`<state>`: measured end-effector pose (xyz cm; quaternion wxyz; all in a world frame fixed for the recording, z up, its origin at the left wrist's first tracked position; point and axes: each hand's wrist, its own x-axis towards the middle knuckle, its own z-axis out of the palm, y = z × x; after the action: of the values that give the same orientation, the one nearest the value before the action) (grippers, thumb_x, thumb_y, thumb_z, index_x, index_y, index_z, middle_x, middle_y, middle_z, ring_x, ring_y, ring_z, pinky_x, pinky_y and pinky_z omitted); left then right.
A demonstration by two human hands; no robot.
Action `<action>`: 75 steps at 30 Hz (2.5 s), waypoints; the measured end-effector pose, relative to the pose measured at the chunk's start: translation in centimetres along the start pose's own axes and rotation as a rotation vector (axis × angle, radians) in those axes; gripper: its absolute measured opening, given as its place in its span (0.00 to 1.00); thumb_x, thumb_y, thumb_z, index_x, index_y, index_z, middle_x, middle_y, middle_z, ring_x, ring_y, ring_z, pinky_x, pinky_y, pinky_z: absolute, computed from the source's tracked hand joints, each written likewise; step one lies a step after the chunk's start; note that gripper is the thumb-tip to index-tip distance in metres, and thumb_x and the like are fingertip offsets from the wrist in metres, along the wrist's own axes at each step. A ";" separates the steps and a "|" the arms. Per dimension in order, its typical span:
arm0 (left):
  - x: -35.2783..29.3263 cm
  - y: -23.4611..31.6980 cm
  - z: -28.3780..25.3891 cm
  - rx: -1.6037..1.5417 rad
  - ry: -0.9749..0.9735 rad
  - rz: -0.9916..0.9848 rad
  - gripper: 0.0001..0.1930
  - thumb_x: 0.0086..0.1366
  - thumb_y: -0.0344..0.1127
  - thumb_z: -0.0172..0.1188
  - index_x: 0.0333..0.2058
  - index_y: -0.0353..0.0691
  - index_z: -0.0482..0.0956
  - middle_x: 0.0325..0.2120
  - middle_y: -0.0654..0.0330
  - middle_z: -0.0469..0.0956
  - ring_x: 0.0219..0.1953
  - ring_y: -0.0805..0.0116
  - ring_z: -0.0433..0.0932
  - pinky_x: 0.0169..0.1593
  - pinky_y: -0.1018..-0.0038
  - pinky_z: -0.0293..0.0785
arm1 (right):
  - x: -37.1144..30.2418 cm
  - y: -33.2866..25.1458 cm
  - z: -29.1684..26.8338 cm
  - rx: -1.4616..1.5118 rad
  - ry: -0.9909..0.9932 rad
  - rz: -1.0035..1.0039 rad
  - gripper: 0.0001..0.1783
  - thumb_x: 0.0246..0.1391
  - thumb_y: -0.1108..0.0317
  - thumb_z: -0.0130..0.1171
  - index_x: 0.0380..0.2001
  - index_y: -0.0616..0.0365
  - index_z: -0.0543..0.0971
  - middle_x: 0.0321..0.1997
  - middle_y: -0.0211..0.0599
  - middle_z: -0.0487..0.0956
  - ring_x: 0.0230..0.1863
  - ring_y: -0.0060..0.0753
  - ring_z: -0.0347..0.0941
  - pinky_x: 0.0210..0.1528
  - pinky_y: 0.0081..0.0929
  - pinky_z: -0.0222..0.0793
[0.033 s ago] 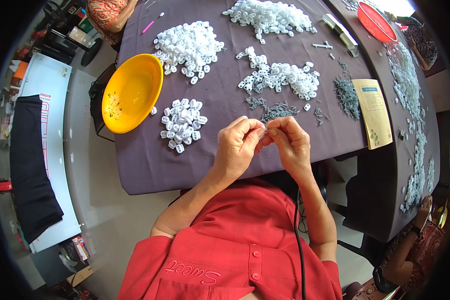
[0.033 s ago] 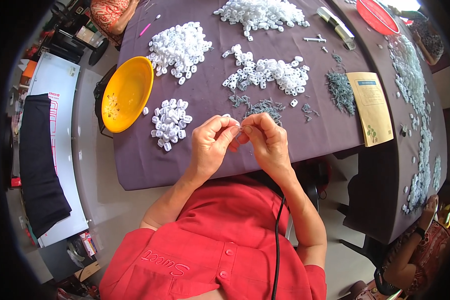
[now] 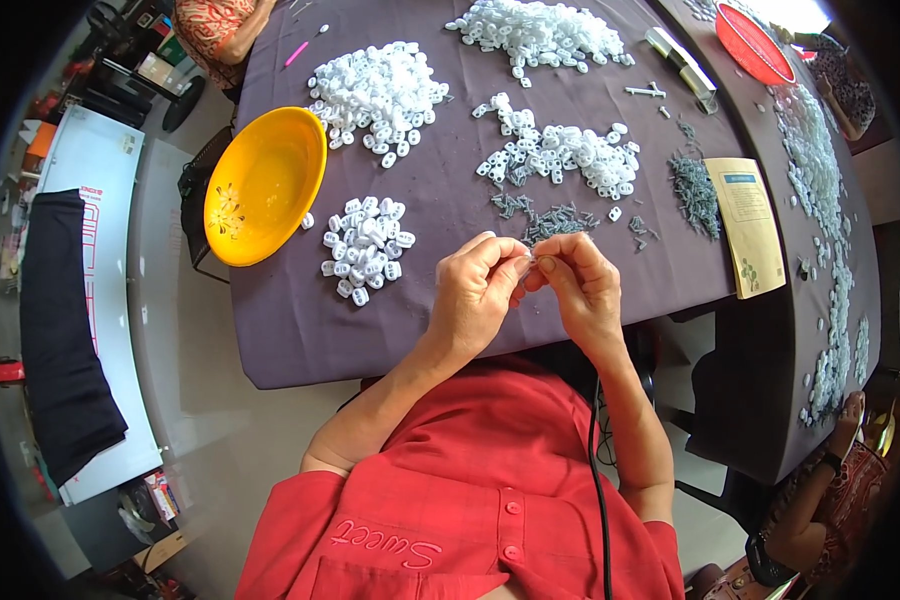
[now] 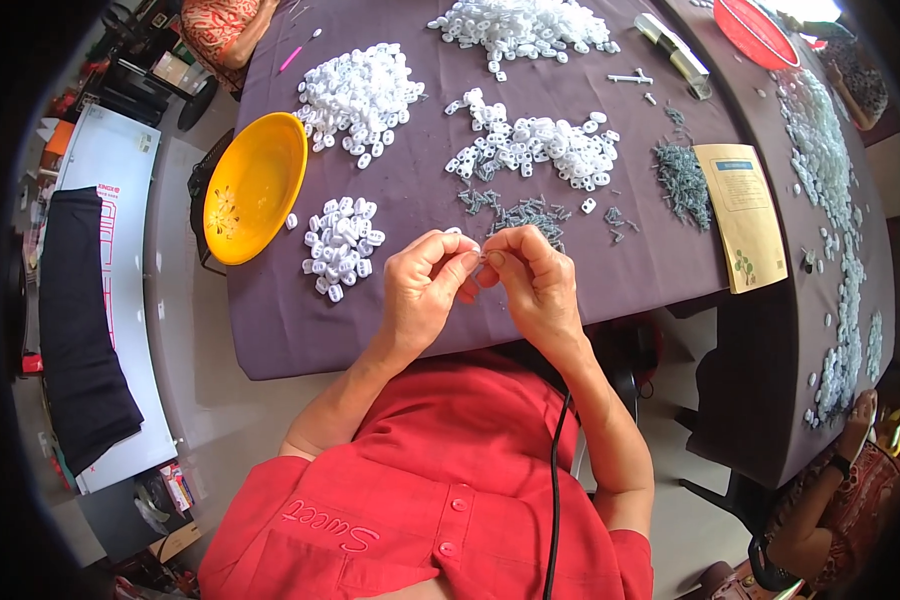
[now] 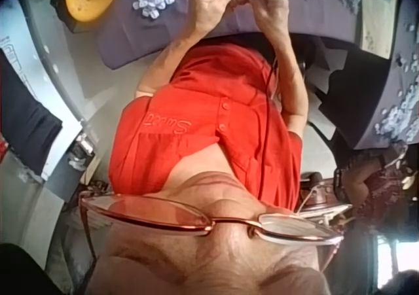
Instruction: The person assembles plastic components by inserting small grey pins into white plastic pieces by hand.
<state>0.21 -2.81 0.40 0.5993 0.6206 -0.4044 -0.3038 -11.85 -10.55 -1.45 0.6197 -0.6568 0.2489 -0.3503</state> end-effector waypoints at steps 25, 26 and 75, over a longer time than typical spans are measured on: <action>0.1 -2.7 -0.1 -0.087 -0.106 -0.268 0.06 0.63 0.28 0.53 0.31 0.32 0.77 0.21 0.64 0.77 0.19 0.81 0.73 0.22 0.83 0.71 | 0.1 1.0 0.2 -0.350 -0.005 0.069 0.04 0.50 0.76 0.54 0.30 0.63 0.77 0.23 0.38 0.78 0.24 0.29 0.76 0.27 0.23 0.70; 0.1 -2.8 0.0 -0.110 -0.109 -0.274 0.06 0.63 0.28 0.53 0.31 0.32 0.77 0.21 0.64 0.76 0.19 0.80 0.73 0.21 0.83 0.71 | 0.1 1.0 0.1 -0.301 0.014 0.106 0.05 0.50 0.76 0.55 0.31 0.63 0.77 0.23 0.37 0.78 0.23 0.27 0.75 0.27 0.22 0.70; 2.0 -4.2 -1.7 -0.381 -0.131 -0.470 0.05 0.60 0.31 0.58 0.31 0.35 0.77 0.21 0.65 0.75 0.18 0.81 0.73 0.18 0.85 0.69 | 8.6 2.1 -5.8 -0.898 0.095 -0.195 0.06 0.40 0.73 0.63 0.26 0.59 0.79 0.24 0.33 0.76 0.29 0.31 0.72 0.33 0.28 0.66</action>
<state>3.19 -3.90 -3.33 0.5909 0.5526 -0.2234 -0.5436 -10.61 -21.04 -2.25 0.2257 -0.8639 0.3411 -0.2940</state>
